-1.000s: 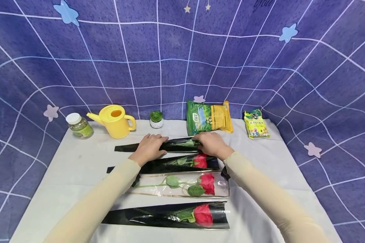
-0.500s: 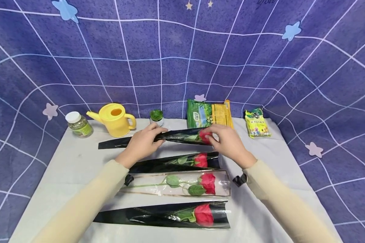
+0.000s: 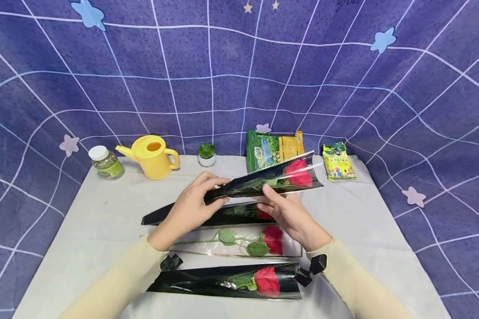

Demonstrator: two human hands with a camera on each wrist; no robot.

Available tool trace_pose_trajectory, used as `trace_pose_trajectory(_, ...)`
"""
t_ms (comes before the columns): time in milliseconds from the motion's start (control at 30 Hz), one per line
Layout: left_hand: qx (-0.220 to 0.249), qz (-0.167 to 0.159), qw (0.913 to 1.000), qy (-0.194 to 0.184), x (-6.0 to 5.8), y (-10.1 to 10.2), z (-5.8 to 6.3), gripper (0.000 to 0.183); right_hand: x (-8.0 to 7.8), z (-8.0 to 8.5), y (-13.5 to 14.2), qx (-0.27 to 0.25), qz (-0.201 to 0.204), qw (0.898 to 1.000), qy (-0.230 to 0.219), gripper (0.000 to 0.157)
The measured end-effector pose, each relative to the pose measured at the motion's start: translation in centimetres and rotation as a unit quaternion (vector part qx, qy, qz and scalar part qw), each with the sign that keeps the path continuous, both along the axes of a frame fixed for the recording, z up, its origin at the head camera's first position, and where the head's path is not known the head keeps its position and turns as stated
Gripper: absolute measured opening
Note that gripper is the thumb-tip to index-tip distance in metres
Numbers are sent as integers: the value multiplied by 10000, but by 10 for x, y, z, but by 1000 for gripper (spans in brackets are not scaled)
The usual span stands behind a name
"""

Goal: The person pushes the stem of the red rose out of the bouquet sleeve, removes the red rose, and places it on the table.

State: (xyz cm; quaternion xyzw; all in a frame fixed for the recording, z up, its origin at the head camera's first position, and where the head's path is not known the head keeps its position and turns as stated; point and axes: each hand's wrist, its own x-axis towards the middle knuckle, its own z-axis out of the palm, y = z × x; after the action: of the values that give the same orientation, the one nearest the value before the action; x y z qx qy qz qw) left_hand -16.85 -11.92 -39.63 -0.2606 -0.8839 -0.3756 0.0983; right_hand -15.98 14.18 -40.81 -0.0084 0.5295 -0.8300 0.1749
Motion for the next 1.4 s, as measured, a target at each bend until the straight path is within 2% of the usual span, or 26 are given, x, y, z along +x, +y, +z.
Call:
trace_pose_trajectory(67, -91, -17, 9998, -163, 7, 2, 2, 58, 2, 2, -1, -156, -281, 9994, -109, 43)
trace_pose_trajectory(167, -75, -88, 9980, -626, 10, 1, 4, 70, 5, 3, 0, -108, -470, 9988, -86, 47)
trace_pose_trajectory(267, 29, -302, 9913, -1285, 8, -1, 3, 64, 7, 3, 2, -53, -475, 9989, 18, 50)
trace_pose_trajectory(400, 268, -725, 9788, -1898, 6, -3, -1, 49, 8, 3, 3, -96, -442, 9982, 403, 40)
trace_pose_trajectory(533, 696, -866, 9737, -1988, 5, 1, -3, 35, 8, 3, -1, -241, -518, 9956, 741, 32)
trace_pose_trajectory(667, 986, -882, 9727, -1907, 7, 10, -3, 27, 10, 4, -7, -202, -670, 9944, 790, 37)
trace_pose_trajectory(800, 854, -948, 9710, -2022, 13, 16, -6, 33, 10, 7, -10, -92, -1086, 9906, 831, 29)
trace_pose_trajectory(933, 535, -1077, 9637, -2385, 21, 11, -12, 18, 7, 12, -5, -378, -1511, 9834, 926, 20)
trace_pose_trajectory(1000, 356, -1135, 9625, -2438, 26, 8, -15, 13, 6, 15, -2, -593, -1581, 9808, 978, 22)
trace_pose_trajectory(1100, 242, -1154, 9619, -2467, 31, 6, -18, 15, 4, 17, 2, -759, -1643, 9788, 963, 28)
trace_pose_trajectory(1267, 400, -1113, 9588, -2581, 35, 10, -22, 14, 4, 16, 1, -783, -1753, 9769, 937, 29)
trace_pose_trajectory(1400, 478, -1018, 9621, -2483, 38, 14, -26, 14, 4, 15, -3, -668, -1729, 9764, 1109, 26)
